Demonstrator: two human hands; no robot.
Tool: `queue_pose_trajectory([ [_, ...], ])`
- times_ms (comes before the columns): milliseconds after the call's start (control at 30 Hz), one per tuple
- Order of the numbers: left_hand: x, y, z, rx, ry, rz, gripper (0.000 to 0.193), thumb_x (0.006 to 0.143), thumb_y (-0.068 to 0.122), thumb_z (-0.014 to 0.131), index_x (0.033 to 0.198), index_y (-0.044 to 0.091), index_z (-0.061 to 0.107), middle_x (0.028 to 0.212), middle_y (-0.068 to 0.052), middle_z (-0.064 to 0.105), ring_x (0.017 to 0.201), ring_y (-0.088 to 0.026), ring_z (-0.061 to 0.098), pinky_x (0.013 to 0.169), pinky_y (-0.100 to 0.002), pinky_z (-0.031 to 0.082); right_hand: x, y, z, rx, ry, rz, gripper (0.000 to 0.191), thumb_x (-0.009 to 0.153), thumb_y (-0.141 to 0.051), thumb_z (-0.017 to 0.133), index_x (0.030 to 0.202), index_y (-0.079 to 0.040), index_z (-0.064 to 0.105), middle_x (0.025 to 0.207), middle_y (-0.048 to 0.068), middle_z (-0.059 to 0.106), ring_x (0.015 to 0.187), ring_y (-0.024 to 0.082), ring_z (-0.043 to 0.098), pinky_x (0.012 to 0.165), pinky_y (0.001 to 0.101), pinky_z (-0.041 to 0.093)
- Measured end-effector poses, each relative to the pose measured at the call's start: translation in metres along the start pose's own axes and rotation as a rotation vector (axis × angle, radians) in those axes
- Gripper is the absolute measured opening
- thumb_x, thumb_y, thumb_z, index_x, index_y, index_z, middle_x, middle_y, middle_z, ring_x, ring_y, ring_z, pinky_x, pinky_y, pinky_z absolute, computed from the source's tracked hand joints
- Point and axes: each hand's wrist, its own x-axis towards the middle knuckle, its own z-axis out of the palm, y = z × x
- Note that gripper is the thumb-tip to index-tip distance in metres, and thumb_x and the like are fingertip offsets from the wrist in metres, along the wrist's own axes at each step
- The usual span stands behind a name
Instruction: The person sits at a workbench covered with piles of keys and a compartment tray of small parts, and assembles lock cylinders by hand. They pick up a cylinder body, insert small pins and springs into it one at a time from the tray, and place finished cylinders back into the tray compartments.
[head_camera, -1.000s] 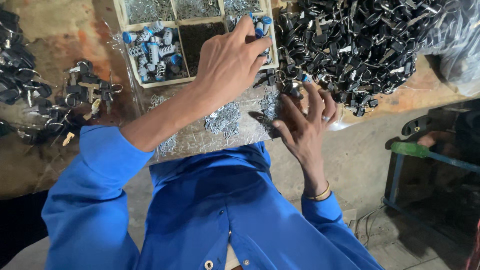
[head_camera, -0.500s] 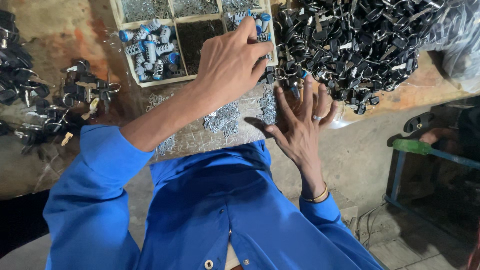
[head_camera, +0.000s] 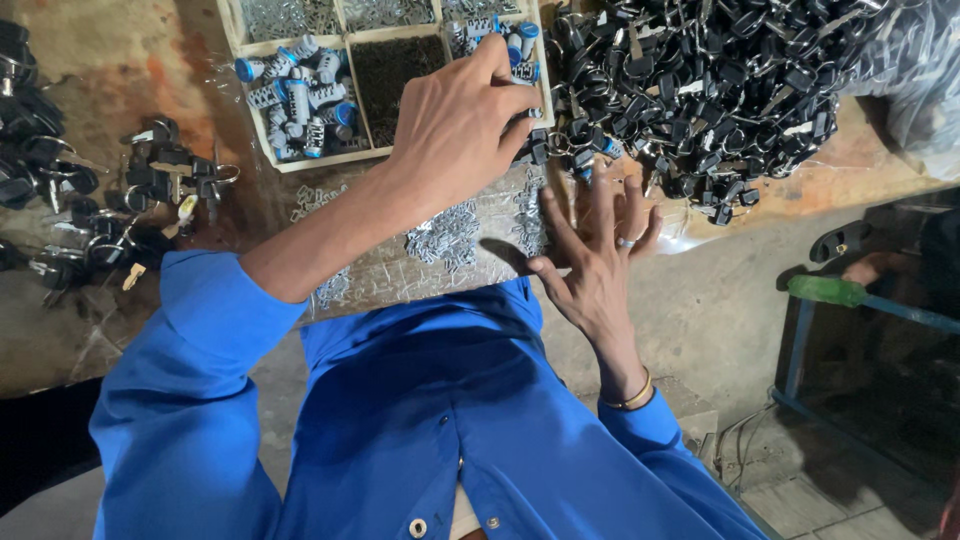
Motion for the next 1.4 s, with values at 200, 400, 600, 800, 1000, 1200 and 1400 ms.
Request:
queue_pose_trajectory([
  [200,-0.001,-0.001,0.002,0.0,-0.01,-0.016,0.011,0.09,0.022,0.083,0.099,0.016,0.082,0.095,-0.004,0.056,0.075,-0.017,0.067,0.058,-0.035,0.054,0.003,-0.008,-0.003,0.148,0.062,-0.054,0.078,0.103,-0.069,0.036,0.155,-0.013,0.052,0.168,0.012,0.037,0.16,0.034,0.021,0.128,0.058,-0.006],
  [400,-0.002,0.002,-0.002,-0.029,0.002,-0.011,0.011,0.089,0.021,0.083,0.099,0.015,0.081,0.096,-0.005,0.056,0.077,-0.02,0.068,0.061,-0.038,0.055,0.014,-0.015,0.001,0.205,0.011,-0.192,0.078,0.107,-0.057,0.045,0.154,0.004,0.047,0.16,0.016,0.048,0.152,0.029,0.043,0.127,0.0605,-0.001],
  [600,-0.001,0.003,-0.006,-0.056,0.01,-0.014,0.013,0.089,0.021,0.083,0.1,0.015,0.081,0.096,-0.006,0.057,0.078,-0.022,0.068,0.061,-0.04,0.054,0.003,-0.013,0.008,0.261,-0.031,-0.211,0.064,0.105,-0.047,0.055,0.149,-0.001,0.052,0.155,0.014,0.054,0.15,0.028,0.047,0.129,0.059,0.005],
  [800,-0.002,0.0,-0.009,-0.082,0.019,0.008,0.012,0.09,0.021,0.083,0.101,0.017,0.08,0.1,-0.006,0.06,0.077,-0.025,0.068,0.062,-0.04,0.055,-0.009,-0.002,0.014,0.289,0.077,-0.127,0.059,0.108,-0.037,0.053,0.15,0.005,0.05,0.157,0.021,0.051,0.15,0.032,0.047,0.13,0.0574,0.007],
  [1000,-0.004,-0.002,-0.011,-0.137,0.015,0.005,0.013,0.09,0.02,0.083,0.103,0.016,0.08,0.099,-0.006,0.061,0.077,-0.025,0.068,0.065,-0.041,0.054,-0.007,-0.005,0.004,0.352,0.041,-0.166,0.055,0.108,-0.035,0.054,0.148,0.003,0.053,0.156,0.019,0.053,0.15,0.03,0.049,0.132,0.057,0.008],
  [1200,-0.004,-0.005,-0.01,-0.161,0.03,0.024,0.013,0.094,0.018,0.082,0.105,0.012,0.079,0.102,-0.007,0.063,0.079,-0.026,0.068,0.068,-0.041,0.055,0.014,-0.008,0.001,0.246,-0.03,-0.24,0.061,0.105,-0.037,0.058,0.148,0.006,0.052,0.156,0.02,0.051,0.149,0.033,0.045,0.127,0.0578,0.009],
  [1400,-0.005,-0.007,-0.011,-0.227,0.054,0.037,0.014,0.094,0.016,0.083,0.105,0.01,0.077,0.101,-0.008,0.062,0.087,-0.026,0.07,0.074,-0.041,0.056,-0.001,-0.003,0.001,0.377,-0.022,-0.146,0.052,0.108,-0.034,0.054,0.149,-0.002,0.054,0.158,0.012,0.053,0.155,0.025,0.046,0.135,0.056,0.013],
])
